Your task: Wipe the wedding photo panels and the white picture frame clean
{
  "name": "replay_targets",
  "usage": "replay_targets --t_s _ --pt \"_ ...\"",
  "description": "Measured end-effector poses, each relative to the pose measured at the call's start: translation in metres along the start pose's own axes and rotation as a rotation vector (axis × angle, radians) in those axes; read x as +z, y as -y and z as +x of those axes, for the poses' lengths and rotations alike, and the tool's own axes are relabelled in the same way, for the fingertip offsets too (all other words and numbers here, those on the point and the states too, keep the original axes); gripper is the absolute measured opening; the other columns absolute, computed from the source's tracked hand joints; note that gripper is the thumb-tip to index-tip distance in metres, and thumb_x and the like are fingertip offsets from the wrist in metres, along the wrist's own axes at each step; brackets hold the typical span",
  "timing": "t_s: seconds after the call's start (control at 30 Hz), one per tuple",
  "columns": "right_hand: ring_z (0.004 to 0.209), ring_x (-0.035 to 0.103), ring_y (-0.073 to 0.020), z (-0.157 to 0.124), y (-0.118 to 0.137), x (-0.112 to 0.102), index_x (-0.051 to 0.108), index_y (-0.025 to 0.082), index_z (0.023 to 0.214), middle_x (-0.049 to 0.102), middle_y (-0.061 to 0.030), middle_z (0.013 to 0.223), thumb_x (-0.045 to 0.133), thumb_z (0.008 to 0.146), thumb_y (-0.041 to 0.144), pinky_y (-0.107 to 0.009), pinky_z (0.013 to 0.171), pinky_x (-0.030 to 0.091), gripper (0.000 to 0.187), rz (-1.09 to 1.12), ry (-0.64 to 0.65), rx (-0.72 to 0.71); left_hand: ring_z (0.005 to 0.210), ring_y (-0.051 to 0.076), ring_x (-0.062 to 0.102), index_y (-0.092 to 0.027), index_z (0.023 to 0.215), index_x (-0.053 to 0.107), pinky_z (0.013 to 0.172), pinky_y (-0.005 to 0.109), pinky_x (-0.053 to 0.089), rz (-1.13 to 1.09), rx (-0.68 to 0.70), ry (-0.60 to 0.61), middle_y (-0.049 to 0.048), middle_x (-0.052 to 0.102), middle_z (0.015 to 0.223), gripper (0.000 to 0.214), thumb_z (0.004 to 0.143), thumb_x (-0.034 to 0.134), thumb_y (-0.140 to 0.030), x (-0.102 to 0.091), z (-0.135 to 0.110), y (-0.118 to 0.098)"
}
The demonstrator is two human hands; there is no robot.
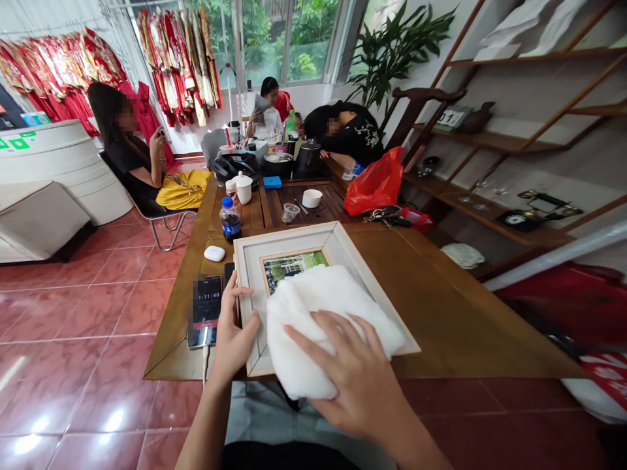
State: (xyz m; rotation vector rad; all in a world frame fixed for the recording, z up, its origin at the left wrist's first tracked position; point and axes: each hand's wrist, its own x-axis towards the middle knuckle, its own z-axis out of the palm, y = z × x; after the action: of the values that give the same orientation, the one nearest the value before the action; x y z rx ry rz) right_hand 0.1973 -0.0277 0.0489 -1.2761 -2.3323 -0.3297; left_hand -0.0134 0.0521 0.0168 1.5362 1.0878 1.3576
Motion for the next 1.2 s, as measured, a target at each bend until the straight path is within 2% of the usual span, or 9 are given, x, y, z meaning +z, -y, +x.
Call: replay_targets --t_s 0.1,0.2,0.3,0.43,0.53,0.7,0.8,0.97,1.2 --pt "0.122 0.051 -0.0368 0.011 0.013 0.004 0.051 0.029 0.148 0.058 -0.0153 0.135 0.065 0.076 0.045 -0.056 0.106 0.027 0.075 0.048 0.023 -0.007 0.156 0.03 0.029 -0.026 0.112 0.057 0.127 0.049 0.023 -0.039 0.003 0.004 0.0084 0.026 0.17 0.025 0.089 0.067 -0.025 0.0 0.0 0.003" --pt "0.122 0.051 -0.0353 0.011 0.01 0.005 0.053 0.03 0.146 0.06 -0.0144 0.134 0.065 0.077 0.046 -0.054 0.105 0.028 0.072 0.072 0.033 0.011 0.156 0.03 0.029 -0.026 0.112 0.057 0.127 0.049 0.024 -0.041 -0.001 0.006 0.008 0.026 0.17 0.026 0.088 0.067 -0.025 -0.001 0.0 0.004" --pt "0.121 0.053 -0.0338 0.0 -0.009 0.0 0.054 0.029 0.145 0.06 -0.0149 0.132 0.064 0.081 0.044 -0.051 0.104 0.032 0.067 0.025 0.034 0.023 0.156 0.03 0.027 -0.026 0.113 0.057 0.128 0.052 0.02 -0.022 -0.002 0.01 0.0089 0.027 0.169 0.026 0.088 0.064 -0.021 -0.002 0.001 0.005" --pt "0.117 0.057 -0.0318 -0.019 -0.041 -0.01 0.057 0.026 0.142 0.06 -0.0149 0.128 0.058 0.087 0.037 -0.049 0.1 0.036 0.056 -0.127 -0.025 0.129 0.157 0.03 0.027 -0.026 0.113 0.057 0.128 0.053 0.017 -0.006 0.007 0.009 0.0092 0.029 0.168 0.028 0.087 0.061 -0.018 -0.003 0.001 0.004" --pt "0.112 0.059 -0.0319 -0.025 -0.054 -0.014 0.059 0.026 0.138 0.061 -0.015 0.127 0.055 0.09 0.036 -0.049 0.094 0.039 0.05 -0.199 -0.053 0.185 0.157 0.029 0.027 -0.025 0.114 0.056 0.128 0.053 0.018 -0.004 0.009 0.01 0.0099 0.028 0.168 0.029 0.087 0.061 -0.018 -0.002 0.0 0.004" --pt "0.114 0.057 -0.0366 -0.012 -0.041 -0.011 0.063 0.025 0.138 0.06 -0.017 0.128 0.057 0.088 0.035 -0.054 0.095 0.037 0.05 -0.165 -0.018 0.197 0.156 0.03 0.027 -0.025 0.114 0.057 0.128 0.053 0.019 0.006 0.008 0.004 0.01 0.028 0.168 0.028 0.087 0.061 -0.019 -0.002 0.0 0.003" --pt "0.12 0.054 -0.0383 0.004 -0.026 -0.005 0.06 0.027 0.142 0.058 -0.0179 0.133 0.062 0.085 0.037 -0.057 0.099 0.035 0.059 -0.037 0.046 0.169 0.156 0.029 0.027 -0.025 0.113 0.057 0.128 0.053 0.018 0.025 0.002 0.002 0.01 0.028 0.169 0.026 0.087 0.061 -0.02 -0.002 -0.001 0.002" --pt "0.128 0.049 -0.0376 0.027 -0.008 0.001 0.051 0.035 0.149 0.055 -0.0149 0.141 0.068 0.081 0.038 -0.059 0.104 0.032 0.071 0.175 0.16 0.106 0.156 0.03 0.028 -0.025 0.111 0.057 0.127 0.051 0.022 -0.004 -0.016 0.006 0.0096 0.027 0.169 0.024 0.088 0.064 -0.023 -0.001 0.0 0.002" --pt "0.129 0.052 -0.0322 0.025 -0.02 -0.005 0.053 0.036 0.147 0.059 -0.0119 0.138 0.069 0.083 0.033 -0.053 0.103 0.035 0.066 0.171 0.188 0.159 0.157 0.031 0.026 -0.026 0.11 0.057 0.127 0.053 0.02 -0.026 -0.018 0.012 0.0092 0.026 0.169 0.025 0.086 0.063 -0.021 -0.001 0.001 0.001"
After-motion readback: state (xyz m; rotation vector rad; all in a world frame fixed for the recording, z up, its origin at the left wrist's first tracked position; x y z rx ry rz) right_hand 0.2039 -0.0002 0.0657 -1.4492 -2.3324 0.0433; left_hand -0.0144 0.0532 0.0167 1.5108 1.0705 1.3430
